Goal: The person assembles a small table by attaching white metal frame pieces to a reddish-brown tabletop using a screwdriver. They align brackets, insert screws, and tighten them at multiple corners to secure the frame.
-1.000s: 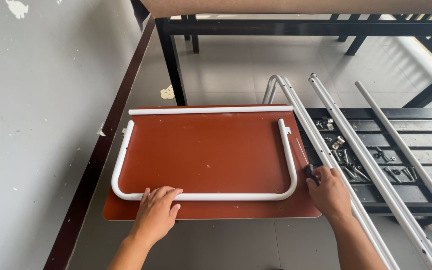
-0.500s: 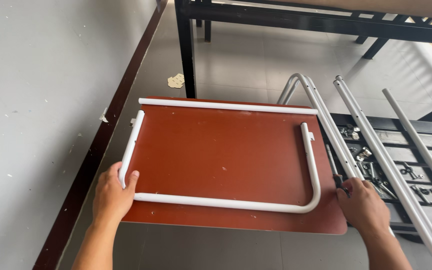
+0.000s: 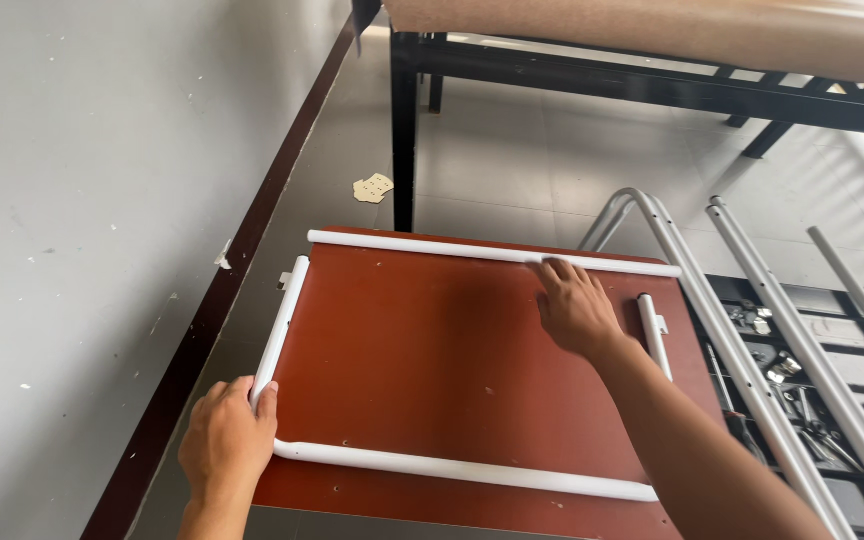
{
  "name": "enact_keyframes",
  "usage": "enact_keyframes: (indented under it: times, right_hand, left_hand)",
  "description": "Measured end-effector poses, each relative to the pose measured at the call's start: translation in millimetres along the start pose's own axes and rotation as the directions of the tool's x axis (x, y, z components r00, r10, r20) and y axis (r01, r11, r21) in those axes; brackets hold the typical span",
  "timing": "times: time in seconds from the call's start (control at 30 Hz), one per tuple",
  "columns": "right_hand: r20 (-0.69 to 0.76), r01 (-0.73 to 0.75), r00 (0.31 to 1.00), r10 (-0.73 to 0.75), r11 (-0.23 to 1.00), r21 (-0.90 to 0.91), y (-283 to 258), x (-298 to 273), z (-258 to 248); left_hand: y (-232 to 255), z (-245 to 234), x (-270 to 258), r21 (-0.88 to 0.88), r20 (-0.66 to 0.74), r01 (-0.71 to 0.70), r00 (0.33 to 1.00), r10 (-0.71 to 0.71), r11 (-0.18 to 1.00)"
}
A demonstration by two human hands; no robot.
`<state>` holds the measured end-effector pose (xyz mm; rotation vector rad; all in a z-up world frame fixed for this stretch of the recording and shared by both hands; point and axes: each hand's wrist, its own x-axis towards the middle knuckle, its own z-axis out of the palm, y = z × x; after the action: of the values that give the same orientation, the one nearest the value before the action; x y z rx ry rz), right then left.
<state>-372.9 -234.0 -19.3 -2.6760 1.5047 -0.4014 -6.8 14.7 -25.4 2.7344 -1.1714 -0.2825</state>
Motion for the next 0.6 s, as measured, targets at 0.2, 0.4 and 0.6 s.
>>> enact_keyframes:
  times: [0.2,0.4,0.6]
  right_hand:
    - [0.106,-0.018,0.993,0.042,0.975,-0.220,36.9,41.3,57.8]
    - [0.226,0.110,0.971,-0.080,0.986,-0.123,10.9,37.9,25.7]
    - [0.291,0.100,0.952,-0.097,0.995,0.002,-45.6,-23.8,-25.5]
  left_hand:
    - [0.9,7.9,-18.4,-0.460,0.205,0.213,0.970,-0.131,0.862]
    - [-2.6,9.4,-12.3,-0.926,0.250,0.265,0.964,-0.090,0.269]
    - [-5.2,14.5,-9.3,-0.948,0.277,0.301,0.941,-0.193,0.104]
